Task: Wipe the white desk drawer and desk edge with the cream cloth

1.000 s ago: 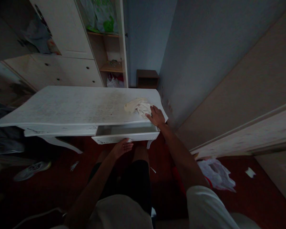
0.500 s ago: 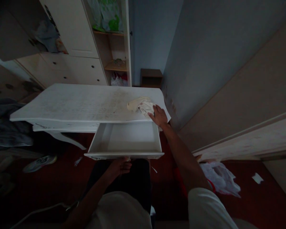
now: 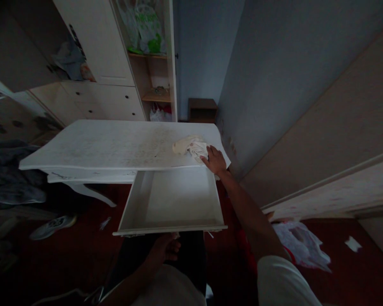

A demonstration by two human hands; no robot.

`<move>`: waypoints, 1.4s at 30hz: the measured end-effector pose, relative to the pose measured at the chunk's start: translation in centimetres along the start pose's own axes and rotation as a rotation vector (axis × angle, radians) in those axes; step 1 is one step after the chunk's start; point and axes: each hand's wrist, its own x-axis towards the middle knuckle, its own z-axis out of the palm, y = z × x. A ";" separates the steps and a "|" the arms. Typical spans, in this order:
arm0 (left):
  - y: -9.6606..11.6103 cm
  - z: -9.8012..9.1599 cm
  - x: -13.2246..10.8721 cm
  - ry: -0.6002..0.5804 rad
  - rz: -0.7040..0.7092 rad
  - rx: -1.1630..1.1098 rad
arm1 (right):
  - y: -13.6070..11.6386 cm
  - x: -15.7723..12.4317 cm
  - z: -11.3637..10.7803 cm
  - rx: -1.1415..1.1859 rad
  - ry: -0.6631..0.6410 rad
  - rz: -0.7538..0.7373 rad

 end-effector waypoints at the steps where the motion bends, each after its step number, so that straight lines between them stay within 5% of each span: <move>1: -0.3 -0.1 -0.1 0.014 -0.006 0.007 | 0.0 0.0 0.0 -0.001 0.002 0.002; 16: -2.3 -1.6 2.0 -0.038 -0.074 0.014 | -0.4 -0.1 -0.3 -0.041 0.011 0.002; 32: -3.6 -3.7 4.4 -0.245 -0.156 -0.061 | -0.8 -0.1 -0.7 -0.037 -0.058 0.074; 42: -5.3 -4.3 5.8 -0.350 -0.086 -0.128 | 0.3 0.5 -0.9 0.242 -0.121 0.108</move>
